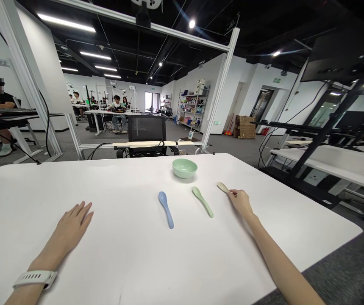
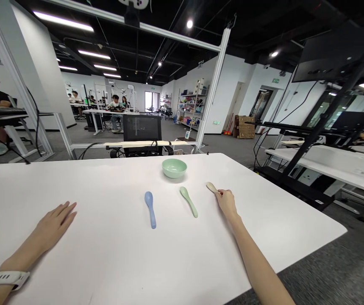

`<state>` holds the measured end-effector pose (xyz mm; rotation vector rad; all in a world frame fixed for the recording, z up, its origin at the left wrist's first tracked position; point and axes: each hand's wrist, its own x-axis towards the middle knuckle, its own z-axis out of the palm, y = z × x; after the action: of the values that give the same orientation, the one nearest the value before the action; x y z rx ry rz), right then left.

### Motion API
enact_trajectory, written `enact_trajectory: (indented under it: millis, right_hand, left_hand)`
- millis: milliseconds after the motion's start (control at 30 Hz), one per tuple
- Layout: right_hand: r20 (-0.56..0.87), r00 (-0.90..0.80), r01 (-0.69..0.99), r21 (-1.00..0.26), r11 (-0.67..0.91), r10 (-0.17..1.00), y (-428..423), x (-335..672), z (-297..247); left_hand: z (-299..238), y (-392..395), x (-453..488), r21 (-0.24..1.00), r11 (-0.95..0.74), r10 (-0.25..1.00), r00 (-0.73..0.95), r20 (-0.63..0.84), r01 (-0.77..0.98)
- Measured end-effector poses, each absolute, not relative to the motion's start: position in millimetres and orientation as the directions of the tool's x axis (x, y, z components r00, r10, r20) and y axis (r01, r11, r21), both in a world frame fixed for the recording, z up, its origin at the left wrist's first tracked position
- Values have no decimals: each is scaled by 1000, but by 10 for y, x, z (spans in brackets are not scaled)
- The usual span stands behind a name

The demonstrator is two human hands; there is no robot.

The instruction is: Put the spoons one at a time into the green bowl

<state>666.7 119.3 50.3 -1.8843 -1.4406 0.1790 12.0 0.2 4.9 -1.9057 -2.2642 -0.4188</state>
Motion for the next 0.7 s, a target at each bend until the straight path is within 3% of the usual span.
enact_trajectory:
  millis: [467, 700]
  right_hand:
    - [311, 340, 776, -626, -78, 887, 1160, 6633, 574]
    - [342, 333, 769, -637, -43, 879, 1225, 6702, 490]
  left_hand:
    - [131, -18, 158, 132, 156, 954, -184, 238, 979]
    - [71, -8, 135, 115, 152, 943, -179, 282, 982]
